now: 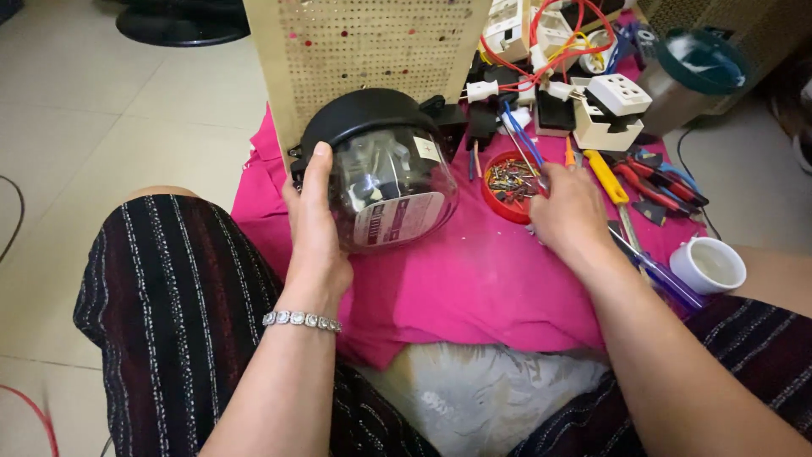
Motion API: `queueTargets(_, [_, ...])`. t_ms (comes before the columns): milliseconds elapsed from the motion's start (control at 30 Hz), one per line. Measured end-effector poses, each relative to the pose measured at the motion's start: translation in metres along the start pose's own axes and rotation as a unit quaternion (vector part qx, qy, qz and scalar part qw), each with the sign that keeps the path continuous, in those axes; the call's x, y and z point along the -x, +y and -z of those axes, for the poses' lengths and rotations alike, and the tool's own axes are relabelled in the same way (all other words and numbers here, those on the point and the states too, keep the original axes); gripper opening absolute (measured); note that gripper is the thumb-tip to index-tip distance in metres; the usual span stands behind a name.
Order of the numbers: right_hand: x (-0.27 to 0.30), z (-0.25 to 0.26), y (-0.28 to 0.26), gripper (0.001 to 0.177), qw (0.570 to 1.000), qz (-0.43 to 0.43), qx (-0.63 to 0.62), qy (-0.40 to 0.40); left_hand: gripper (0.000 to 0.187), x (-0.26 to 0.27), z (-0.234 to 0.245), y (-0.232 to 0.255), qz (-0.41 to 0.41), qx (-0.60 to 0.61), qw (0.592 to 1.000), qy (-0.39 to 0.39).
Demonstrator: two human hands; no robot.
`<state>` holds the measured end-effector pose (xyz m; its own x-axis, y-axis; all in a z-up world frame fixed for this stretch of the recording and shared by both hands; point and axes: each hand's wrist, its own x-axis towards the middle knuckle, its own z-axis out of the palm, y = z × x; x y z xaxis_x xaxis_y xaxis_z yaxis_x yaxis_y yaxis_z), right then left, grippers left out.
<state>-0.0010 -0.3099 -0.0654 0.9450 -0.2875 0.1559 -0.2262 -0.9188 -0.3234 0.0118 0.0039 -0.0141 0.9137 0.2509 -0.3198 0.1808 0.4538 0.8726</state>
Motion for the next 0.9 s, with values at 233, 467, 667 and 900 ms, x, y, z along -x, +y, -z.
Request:
queueTargets(233, [0.017, 0.021, -0.091, 0.04, 0.968, 0.074, -0.226, 0.076, 0.114, 0.003, -0.004, 0.004, -0.003, -0.02, 1.0, 0.008])
queueTargets(467, [0.028, -0.001, -0.151, 0.099, 0.73, -0.086, -0.667, -0.125, 0.116, 0.015, -0.007, 0.014, -0.009, -0.033, 0.999, 0.002])
queueTargets(667, [0.035, 0.001, -0.173, 0.109, 0.687, -0.084, -0.717, -0.076, 0.112, 0.01, -0.009, 0.008, -0.029, -0.025, 0.999, -0.012])
queueTargets(900, [0.041, 0.006, -0.167, 0.102, 0.65, -0.082, -0.755, -0.024, 0.1, 0.011, -0.009, 0.01, -0.06, -0.029, 0.993, -0.096])
